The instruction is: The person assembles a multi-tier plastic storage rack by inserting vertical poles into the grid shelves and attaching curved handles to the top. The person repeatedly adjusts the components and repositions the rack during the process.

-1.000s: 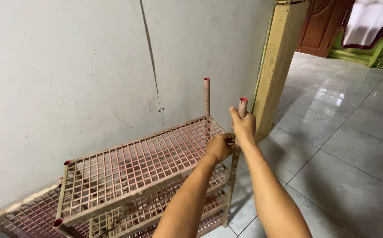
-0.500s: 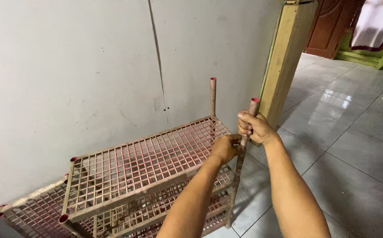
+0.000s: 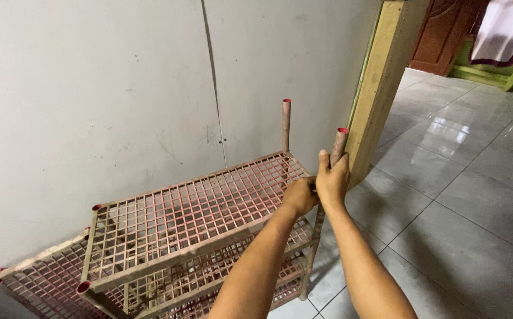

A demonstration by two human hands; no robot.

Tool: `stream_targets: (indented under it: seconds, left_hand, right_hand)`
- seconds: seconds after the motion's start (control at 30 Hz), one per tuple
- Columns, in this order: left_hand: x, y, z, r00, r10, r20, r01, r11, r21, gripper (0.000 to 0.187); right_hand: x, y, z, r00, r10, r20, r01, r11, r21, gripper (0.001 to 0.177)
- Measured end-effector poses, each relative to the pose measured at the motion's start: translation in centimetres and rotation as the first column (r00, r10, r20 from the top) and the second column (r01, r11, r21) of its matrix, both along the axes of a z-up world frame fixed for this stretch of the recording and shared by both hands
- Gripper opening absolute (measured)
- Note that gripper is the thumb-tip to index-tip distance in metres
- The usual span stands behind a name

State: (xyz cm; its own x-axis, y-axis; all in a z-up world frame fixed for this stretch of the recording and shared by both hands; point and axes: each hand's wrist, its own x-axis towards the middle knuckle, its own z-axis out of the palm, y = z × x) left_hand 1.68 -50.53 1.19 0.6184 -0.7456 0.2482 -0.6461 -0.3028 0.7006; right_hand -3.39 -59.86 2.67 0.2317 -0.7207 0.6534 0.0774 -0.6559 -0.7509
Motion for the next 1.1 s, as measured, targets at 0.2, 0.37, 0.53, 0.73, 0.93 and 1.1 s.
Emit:
stream_targets:
  seconds: [0.2,0.37,0.53,0.73,0.93,1.1]
  left_hand:
    - [-0.2,0.1,0.1,0.997,-0.001,-0.073,0.001,1.0,0.002,0.04]
    - [-0.5,0.4,0.4,0.995,-0.062,-0.08,0.056,0.995,-0.078,0.045]
    - [-0.8,1.0,1.1,0.99,-0.122,-0.071,0.119,0.992,-0.045,0.053]
    - [0.2,2.2,1.0,0.906,-0.344,-0.247,0.268,0.917,-0.294,0.062]
    - [0.7,1.6,0.3,0.806,-0.375,-0.459,0.225,0.91,-0.348,0.037]
    - [1.4,1.3,0.3,0.688,-0.389,-0.613,0.044,0.865,-0.499,0.027]
  right_hand:
    - [-1.2,-0.4,3.1,0.956,0.292,0.007,-0.274,0.889,0.368,0.051]
    - [-2.4,-2.3,5.6,0.856,0.494,0.151,-0.511,0.771,0.379,0.04]
    - [-2.5,-3.5,6.7,0.794,0.591,0.146,-0.598,0.712,0.368,0.038]
    - [-0.5,-1.1,5.1,0.75,0.661,-0.023,-0.603,0.698,0.385,0.033]
    - [1.6,-0.9,4.1,0.617,0.776,-0.135,-0.769,0.63,0.108,0.049]
    - [2.4,-2.8,3.3,0.673,0.704,0.224,-0.737,0.619,0.27,0.055]
